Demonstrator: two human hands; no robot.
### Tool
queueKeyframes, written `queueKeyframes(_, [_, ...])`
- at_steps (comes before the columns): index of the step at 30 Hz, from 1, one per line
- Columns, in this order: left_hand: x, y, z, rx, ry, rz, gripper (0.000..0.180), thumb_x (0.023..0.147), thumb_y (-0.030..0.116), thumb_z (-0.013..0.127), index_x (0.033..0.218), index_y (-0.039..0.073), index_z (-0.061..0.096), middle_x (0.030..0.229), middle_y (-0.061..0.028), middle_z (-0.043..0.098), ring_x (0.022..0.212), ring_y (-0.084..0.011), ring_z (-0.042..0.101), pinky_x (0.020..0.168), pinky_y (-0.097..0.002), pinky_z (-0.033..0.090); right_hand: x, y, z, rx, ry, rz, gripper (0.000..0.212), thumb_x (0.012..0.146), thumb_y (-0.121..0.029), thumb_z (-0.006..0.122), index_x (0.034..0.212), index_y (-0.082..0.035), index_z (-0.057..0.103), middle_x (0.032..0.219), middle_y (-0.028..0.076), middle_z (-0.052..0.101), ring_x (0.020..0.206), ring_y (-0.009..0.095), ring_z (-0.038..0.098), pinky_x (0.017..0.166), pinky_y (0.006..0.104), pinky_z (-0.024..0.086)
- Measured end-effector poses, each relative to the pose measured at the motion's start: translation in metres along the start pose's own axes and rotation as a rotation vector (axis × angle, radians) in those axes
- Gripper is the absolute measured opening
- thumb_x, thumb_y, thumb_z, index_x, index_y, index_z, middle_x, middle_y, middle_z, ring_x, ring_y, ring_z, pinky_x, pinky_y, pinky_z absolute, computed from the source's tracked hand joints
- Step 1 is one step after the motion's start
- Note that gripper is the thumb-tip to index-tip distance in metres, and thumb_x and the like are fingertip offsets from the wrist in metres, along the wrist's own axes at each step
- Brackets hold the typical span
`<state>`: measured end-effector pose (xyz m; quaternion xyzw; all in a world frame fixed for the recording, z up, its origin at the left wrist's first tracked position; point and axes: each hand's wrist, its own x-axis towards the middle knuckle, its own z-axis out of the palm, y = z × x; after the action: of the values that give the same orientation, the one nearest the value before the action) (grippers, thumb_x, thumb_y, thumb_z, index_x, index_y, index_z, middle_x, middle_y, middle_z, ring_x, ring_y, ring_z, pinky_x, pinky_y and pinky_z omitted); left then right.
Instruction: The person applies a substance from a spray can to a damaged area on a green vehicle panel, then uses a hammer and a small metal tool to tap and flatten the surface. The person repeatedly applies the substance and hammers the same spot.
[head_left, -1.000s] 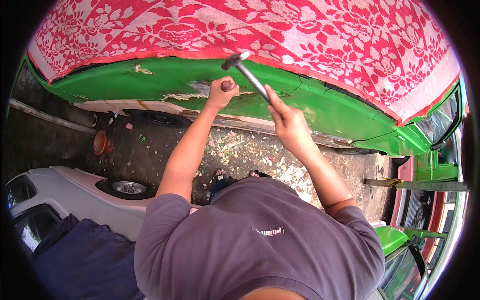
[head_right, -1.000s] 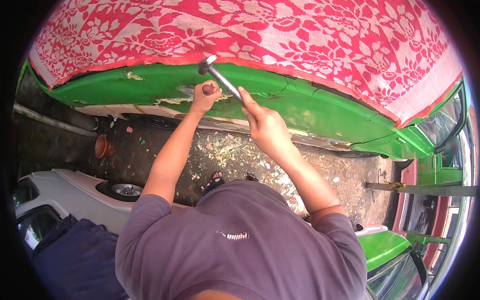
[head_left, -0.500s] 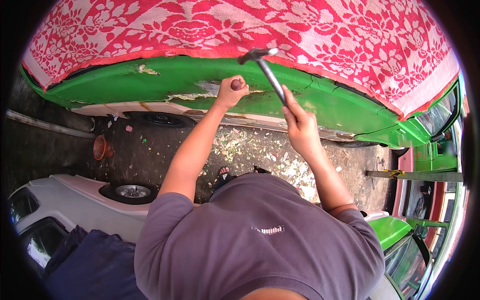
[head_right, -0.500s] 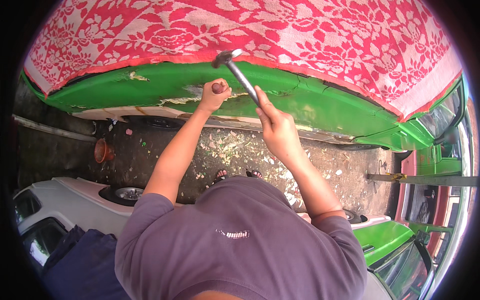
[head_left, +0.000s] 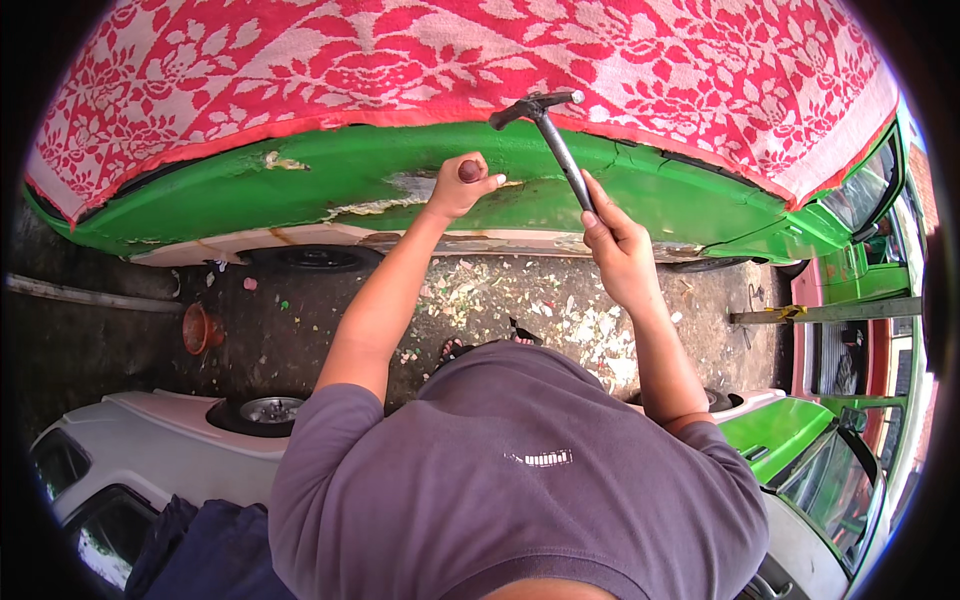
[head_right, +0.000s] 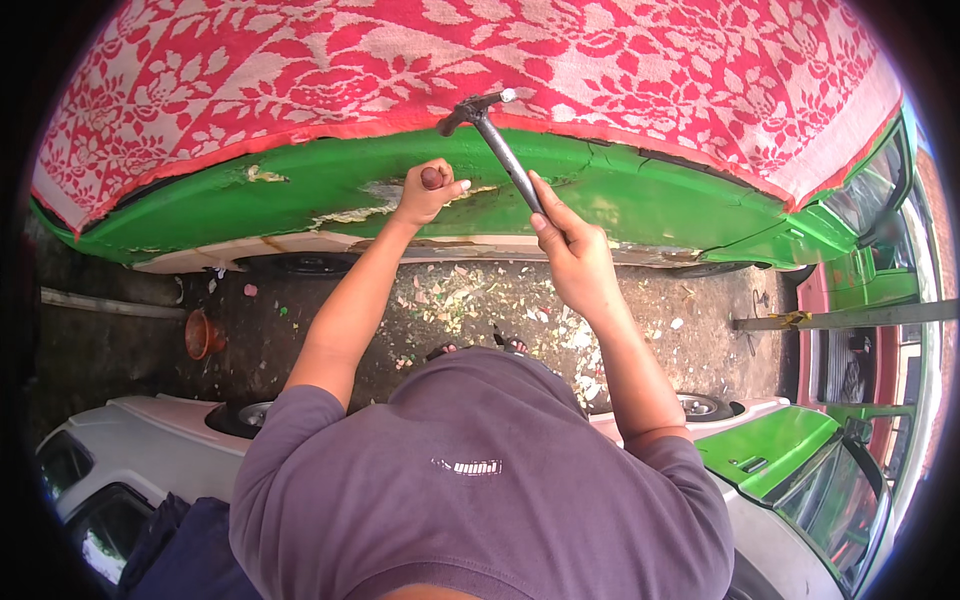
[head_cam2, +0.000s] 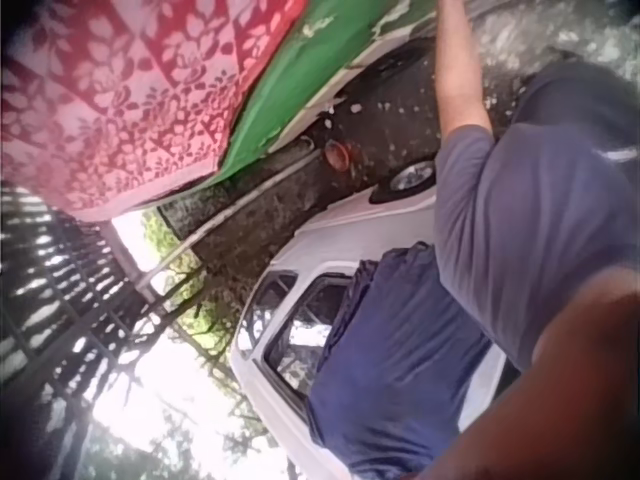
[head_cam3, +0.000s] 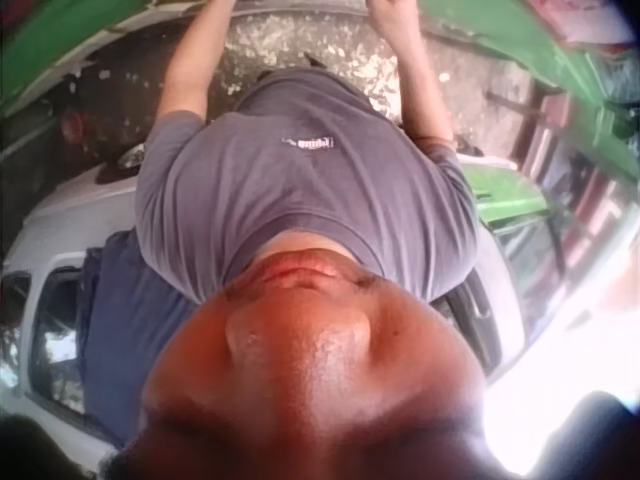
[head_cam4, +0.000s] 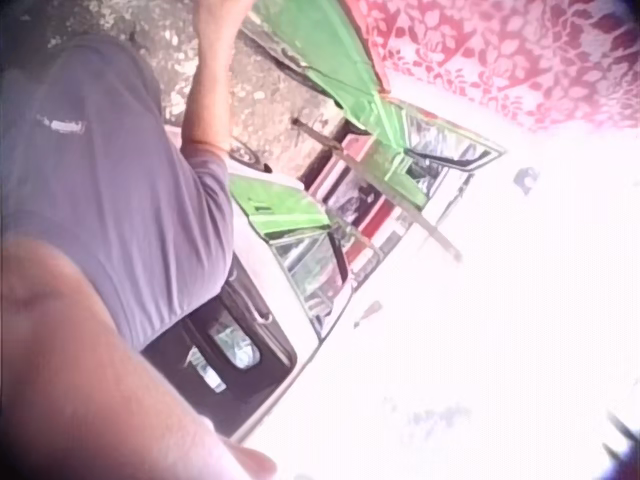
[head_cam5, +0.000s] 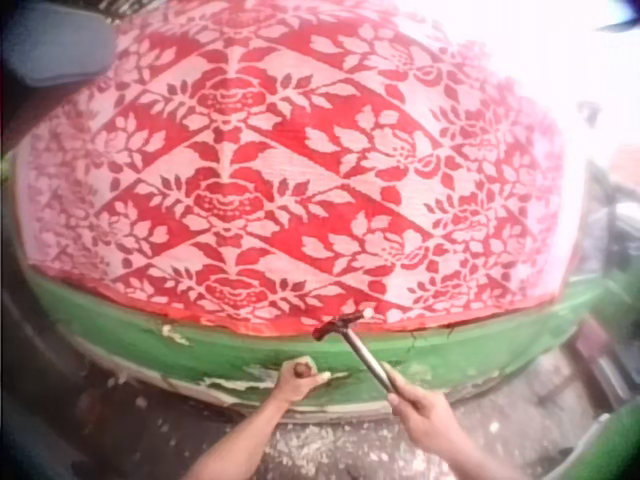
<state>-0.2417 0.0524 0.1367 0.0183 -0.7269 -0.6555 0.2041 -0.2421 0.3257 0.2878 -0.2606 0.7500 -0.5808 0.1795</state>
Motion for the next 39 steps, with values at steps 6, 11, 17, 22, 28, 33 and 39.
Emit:
queueKeyframes(6, [-0.004,0.002,0.005,0.040,0.201,0.045,0.035,0.079,-0.001,0.071,0.063,0.007,0.041,0.062,0.0049,0.041,0.061,-0.0056,0.038,0.057,-0.0260,0.033,-0.006,0.001,0.000,0.062,0.035,0.065,0.046,0.098,-0.012,0.054,0.143,-0.013,0.047,0.072,-0.007,0.042,0.064,0.004,0.035,0.057,0.0199,0.033])
queueKeyframes(11, [-0.002,0.048,-0.005,-0.216,0.196,0.278,0.034,0.080,-0.006,0.066,0.062,0.006,0.040,0.059,0.0018,0.042,0.058,-0.0067,0.036,0.055,-0.0264,0.033,-0.007,0.008,-0.005,0.068,0.061,0.046,0.046,0.099,-0.013,0.053,0.144,-0.013,0.046,0.072,-0.007,0.041,0.063,0.003,0.036,0.057,0.0199,0.033])
queueKeyframes(17, [0.001,0.012,-0.002,-0.115,0.086,0.140,0.027,0.079,0.001,0.070,0.064,0.004,0.047,0.062,0.0030,0.046,0.060,-0.0060,0.041,0.056,-0.0255,0.035,-0.004,0.007,-0.001,0.095,0.031,0.094,0.046,0.099,-0.014,0.053,0.144,-0.013,0.046,0.072,-0.007,0.041,0.063,0.003,0.036,0.057,0.0196,0.033])
queueKeyframes(22, [0.001,0.007,-0.001,-0.022,0.044,0.128,0.024,0.079,0.004,0.071,0.065,0.004,0.050,0.060,0.0037,0.046,0.059,-0.0056,0.041,0.055,-0.0256,0.035,-0.003,0.009,-0.003,0.100,0.025,0.118,0.046,0.098,-0.013,0.054,0.144,-0.013,0.047,0.072,-0.007,0.041,0.064,0.003,0.036,0.057,0.0196,0.033])
queueKeyframes(28, [0.003,0.004,0.001,-0.058,0.052,0.111,0.025,0.079,0.005,0.071,0.066,0.004,0.050,0.060,0.0041,0.044,0.058,-0.0051,0.039,0.053,-0.0255,0.034,0.001,0.015,0.003,0.042,0.028,0.070,0.046,0.098,-0.012,0.054,0.143,-0.011,0.047,0.071,-0.005,0.042,0.064,0.004,0.036,0.059,0.0202,0.034])
queueKeyframes(33, [0.001,0.000,0.003,-0.025,0.059,0.096,0.025,0.079,0.004,0.071,0.065,0.004,0.049,0.060,0.0048,0.043,0.058,-0.0050,0.038,0.053,-0.0254,0.033,-0.005,0.002,0.005,-0.123,0.059,-0.098,0.046,0.096,-0.007,0.055,0.142,-0.009,0.048,0.071,0.002,0.053,0.066,0.007,0.044,0.064,0.0232,0.042])
queueKeyframes(39, [0.007,0.010,0.015,-0.063,0.092,0.018,0.028,0.078,0.002,0.070,0.064,0.006,0.047,0.059,0.0060,0.043,0.057,-0.0037,0.038,0.053,-0.0255,0.033,0.003,0.007,0.011,-0.539,-0.063,-0.277,0.053,0.093,-0.004,0.057,0.143,-0.020,0.047,0.074,0.020,0.059,0.060,0.028,0.057,0.063,0.0324,0.048])
